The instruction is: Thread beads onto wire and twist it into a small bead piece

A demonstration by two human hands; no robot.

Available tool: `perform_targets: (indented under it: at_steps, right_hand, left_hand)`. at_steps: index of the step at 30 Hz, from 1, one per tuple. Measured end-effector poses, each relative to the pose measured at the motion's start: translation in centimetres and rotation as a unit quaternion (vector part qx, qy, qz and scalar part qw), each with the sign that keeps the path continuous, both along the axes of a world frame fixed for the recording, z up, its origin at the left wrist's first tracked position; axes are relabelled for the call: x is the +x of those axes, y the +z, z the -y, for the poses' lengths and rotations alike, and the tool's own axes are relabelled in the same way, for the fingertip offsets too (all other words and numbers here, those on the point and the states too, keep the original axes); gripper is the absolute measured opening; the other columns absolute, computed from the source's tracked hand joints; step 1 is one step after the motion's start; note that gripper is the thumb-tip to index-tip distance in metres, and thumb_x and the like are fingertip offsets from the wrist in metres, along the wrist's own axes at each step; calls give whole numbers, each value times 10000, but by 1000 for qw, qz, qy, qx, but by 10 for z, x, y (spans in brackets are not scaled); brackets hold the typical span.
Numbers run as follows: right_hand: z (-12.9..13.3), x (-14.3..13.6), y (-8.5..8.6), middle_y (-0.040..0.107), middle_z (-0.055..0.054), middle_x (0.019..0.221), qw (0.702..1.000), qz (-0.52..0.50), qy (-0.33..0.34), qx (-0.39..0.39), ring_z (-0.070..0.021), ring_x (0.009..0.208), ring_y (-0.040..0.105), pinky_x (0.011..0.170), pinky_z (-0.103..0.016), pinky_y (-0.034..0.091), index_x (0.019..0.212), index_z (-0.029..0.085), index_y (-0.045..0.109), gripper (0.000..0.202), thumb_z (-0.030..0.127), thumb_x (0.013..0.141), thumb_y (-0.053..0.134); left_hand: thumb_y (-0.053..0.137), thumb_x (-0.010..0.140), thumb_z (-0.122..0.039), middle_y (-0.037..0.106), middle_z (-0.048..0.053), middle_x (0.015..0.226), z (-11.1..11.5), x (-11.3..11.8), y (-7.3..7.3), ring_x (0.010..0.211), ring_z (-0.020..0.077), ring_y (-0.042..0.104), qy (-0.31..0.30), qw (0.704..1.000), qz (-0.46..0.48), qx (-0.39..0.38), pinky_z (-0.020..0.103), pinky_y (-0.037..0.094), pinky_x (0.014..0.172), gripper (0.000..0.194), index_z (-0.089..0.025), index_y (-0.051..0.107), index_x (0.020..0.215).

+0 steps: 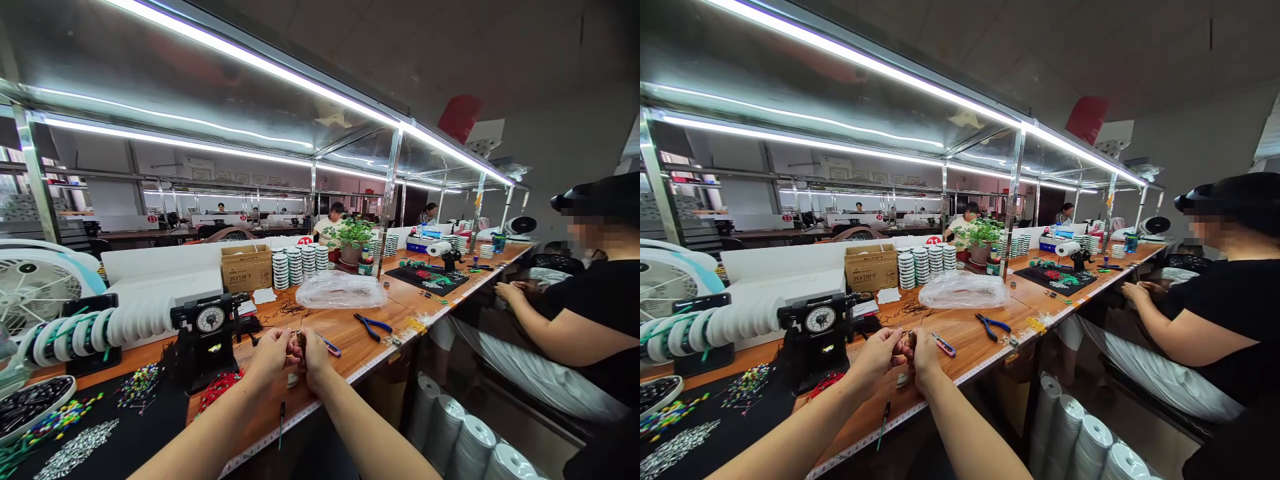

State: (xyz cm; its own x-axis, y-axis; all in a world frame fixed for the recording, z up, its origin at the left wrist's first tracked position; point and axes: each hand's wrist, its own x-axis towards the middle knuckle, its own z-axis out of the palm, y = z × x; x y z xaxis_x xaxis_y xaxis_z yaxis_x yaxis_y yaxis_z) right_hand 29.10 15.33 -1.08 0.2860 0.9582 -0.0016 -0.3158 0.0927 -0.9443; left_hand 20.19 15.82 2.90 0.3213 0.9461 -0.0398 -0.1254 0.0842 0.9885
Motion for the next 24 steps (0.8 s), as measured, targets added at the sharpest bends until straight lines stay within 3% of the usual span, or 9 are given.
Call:
perform_targets:
  at_steps: [9,24]
  right_hand:
    - [2,0,2,394,39,435,997,-74,13,-28,-69,323,250,349,-196,131,514,182,419,332,348,791,344]
    - [1,1,-1,374,41,418,996,-85,9,-23,-62,299,259,331,-184,106,505,170,455,359,362,794,358]
  left_hand:
    - [532,881,-211,517,-44,532,3,0,2,507,111,573,-4,1000,7,-11,194,437,455,237,-143,485,660]
    - [456,920,-156,508,-44,540,4,1,3,507,102,570,-3,1000,4,-13,184,435,441,264,-142,461,657]
